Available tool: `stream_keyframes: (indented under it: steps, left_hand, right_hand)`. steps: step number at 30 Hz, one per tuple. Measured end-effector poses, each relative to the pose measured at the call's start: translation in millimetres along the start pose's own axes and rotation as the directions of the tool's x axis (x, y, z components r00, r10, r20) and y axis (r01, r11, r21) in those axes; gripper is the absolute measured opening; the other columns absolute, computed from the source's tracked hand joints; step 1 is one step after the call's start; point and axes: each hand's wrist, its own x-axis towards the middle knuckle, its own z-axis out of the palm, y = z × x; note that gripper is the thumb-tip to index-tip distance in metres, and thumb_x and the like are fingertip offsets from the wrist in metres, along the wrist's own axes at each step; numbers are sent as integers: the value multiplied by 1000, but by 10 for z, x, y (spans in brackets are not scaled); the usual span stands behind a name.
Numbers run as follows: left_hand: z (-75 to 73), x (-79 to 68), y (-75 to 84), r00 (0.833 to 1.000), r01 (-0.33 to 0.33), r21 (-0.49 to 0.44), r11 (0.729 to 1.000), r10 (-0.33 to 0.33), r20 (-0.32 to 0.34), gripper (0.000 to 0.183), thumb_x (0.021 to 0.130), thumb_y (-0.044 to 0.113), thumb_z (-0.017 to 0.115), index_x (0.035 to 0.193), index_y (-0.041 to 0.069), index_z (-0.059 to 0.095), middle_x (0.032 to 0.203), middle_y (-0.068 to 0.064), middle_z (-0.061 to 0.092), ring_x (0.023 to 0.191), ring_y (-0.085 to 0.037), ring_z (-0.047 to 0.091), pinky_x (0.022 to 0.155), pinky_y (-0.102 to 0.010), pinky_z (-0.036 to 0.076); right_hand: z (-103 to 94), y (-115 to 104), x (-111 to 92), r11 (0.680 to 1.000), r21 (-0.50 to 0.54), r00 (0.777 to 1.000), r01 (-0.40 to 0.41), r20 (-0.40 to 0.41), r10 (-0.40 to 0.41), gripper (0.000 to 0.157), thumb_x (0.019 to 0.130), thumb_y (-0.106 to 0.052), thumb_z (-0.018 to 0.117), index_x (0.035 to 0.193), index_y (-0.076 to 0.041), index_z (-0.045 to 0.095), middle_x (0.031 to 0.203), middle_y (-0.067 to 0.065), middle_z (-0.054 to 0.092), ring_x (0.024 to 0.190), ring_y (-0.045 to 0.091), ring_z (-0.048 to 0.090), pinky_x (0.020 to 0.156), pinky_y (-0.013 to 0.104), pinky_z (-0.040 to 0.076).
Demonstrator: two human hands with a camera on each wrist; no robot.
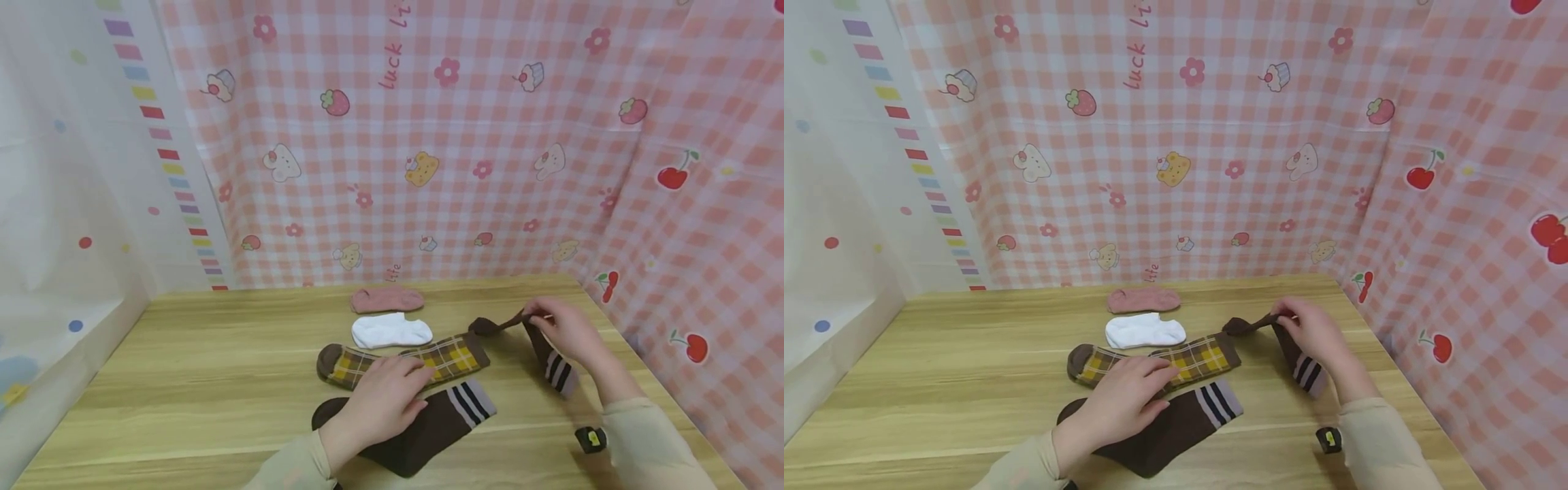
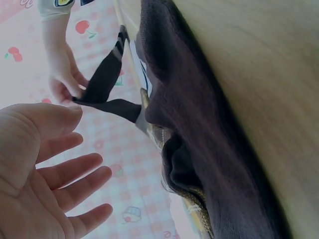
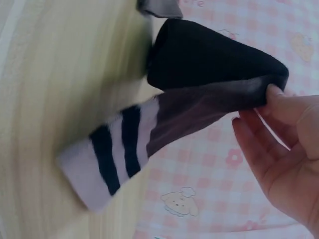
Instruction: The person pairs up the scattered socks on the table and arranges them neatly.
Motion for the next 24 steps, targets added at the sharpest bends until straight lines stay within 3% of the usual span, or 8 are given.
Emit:
stream_keyframes:
  steps: [5,11,17,24]
  left_hand:
    - [-5,-7,-4,1000,19,2,1000,-19,11,43,87,27,76,127,15,65,119,-4,64,112,-23,59,96,-42,47]
    - [8,3,-12,999,33,-7,999,-32,18,42,88,28,75,127,15,65,119,-4,63,112,-22,59,95,-41,47]
    - [26,36,-18,999,26,-8,1000,-26,20,42,88,28,75,127,15,65,119,-4,64,110,-22,60,94,-41,48]
    - [36,138,2,999,22,-16,1000,-21,29,44,89,29,75,129,14,64,120,-4,65,111,-20,61,93,-40,49]
  right_hand:
    - [-50,-26,-28,997,79,1000,12,-27,-9,17,92,9,61,102,-3,66,102,13,67,92,32,64,78,48,56]
    - [-68,-28,-113,976,173,991,132,-1,-134,24,90,11,63,101,-11,67,103,4,69,93,17,64,75,28,55]
    - [-41,-73,-253,927,248,945,283,94,-314,31,86,11,68,101,-16,67,100,-2,68,90,13,65,78,25,54]
    - [30,-115,-354,903,279,908,326,171,-381,31,84,11,69,101,-14,66,99,-3,67,89,12,63,73,30,54]
